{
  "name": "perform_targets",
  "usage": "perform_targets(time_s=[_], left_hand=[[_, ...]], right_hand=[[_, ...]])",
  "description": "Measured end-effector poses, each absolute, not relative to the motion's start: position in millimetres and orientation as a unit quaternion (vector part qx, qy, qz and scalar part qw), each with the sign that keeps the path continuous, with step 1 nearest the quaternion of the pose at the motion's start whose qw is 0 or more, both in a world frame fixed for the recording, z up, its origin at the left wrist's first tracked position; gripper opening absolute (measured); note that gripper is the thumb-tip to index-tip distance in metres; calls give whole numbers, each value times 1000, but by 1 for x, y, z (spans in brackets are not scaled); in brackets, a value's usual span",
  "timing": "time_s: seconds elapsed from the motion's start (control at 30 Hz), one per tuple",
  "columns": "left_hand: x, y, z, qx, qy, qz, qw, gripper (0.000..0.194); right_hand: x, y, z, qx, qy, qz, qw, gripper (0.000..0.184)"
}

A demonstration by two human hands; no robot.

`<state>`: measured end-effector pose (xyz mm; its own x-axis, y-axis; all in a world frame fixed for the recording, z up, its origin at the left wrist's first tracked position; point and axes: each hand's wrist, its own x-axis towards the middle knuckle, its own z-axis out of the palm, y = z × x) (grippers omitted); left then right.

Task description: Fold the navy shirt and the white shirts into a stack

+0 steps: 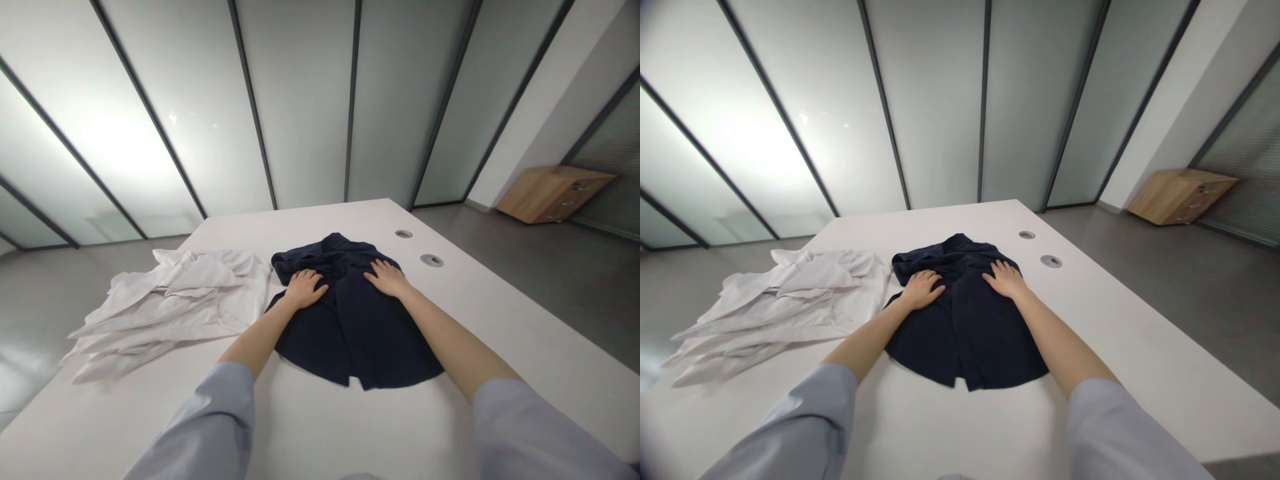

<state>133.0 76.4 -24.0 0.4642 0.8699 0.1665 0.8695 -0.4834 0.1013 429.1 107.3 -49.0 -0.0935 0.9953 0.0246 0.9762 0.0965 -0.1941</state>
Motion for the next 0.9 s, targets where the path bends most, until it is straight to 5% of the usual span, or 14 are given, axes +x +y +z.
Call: perform_targets(time_s=[0.33, 0.47, 0.7, 0.9], left_hand=[[148, 113, -20, 754, 638, 108, -110, 33], [169, 101, -30, 835, 531, 119, -76, 37], [149, 78, -34, 766, 642, 29, 29, 68], [137, 60, -10, 773, 632, -31, 26, 74]], right_hand=[[417, 127, -40, -728, -684, 39, 33, 68], [409, 132, -40, -712, -700, 10, 46, 65], [415, 122, -42, -686, -726, 51, 6, 72], [421, 91, -37, -659, -751, 39, -20, 71]])
